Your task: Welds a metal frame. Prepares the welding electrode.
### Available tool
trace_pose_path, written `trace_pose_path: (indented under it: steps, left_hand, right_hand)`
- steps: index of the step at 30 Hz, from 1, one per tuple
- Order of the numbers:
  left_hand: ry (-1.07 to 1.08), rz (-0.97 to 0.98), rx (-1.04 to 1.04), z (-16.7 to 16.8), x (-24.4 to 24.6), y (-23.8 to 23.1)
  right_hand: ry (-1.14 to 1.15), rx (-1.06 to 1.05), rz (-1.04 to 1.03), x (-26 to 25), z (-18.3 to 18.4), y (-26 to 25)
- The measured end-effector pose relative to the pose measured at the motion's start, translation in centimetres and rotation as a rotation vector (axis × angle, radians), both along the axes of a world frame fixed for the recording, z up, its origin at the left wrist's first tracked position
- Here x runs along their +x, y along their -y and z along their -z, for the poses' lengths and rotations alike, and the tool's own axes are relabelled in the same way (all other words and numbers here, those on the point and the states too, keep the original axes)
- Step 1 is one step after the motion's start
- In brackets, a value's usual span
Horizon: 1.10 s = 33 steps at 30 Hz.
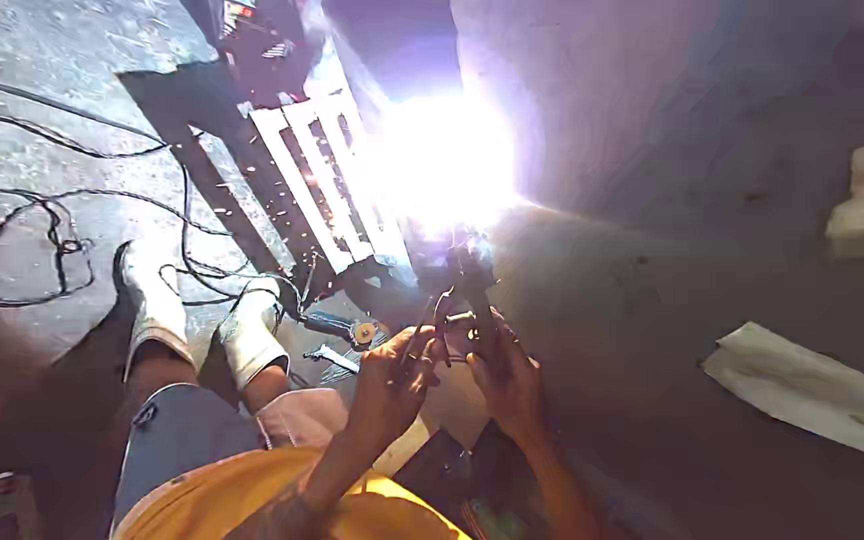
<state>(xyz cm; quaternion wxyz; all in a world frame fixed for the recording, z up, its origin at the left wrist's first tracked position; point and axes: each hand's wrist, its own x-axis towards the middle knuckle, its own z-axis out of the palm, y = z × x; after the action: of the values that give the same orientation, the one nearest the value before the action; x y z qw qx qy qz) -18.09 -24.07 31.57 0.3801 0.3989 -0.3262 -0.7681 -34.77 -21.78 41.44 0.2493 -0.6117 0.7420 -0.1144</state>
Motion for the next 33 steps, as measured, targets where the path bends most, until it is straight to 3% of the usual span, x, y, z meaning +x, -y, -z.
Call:
trace_pose_path:
  steps: [33]
  left_hand:
    - [0.043, 0.031, 0.004, 0.2, -0.1, 0.3]
  right_hand:
    - [0.026, -0.039, 0.009, -0.2, 1.0, -0.3]
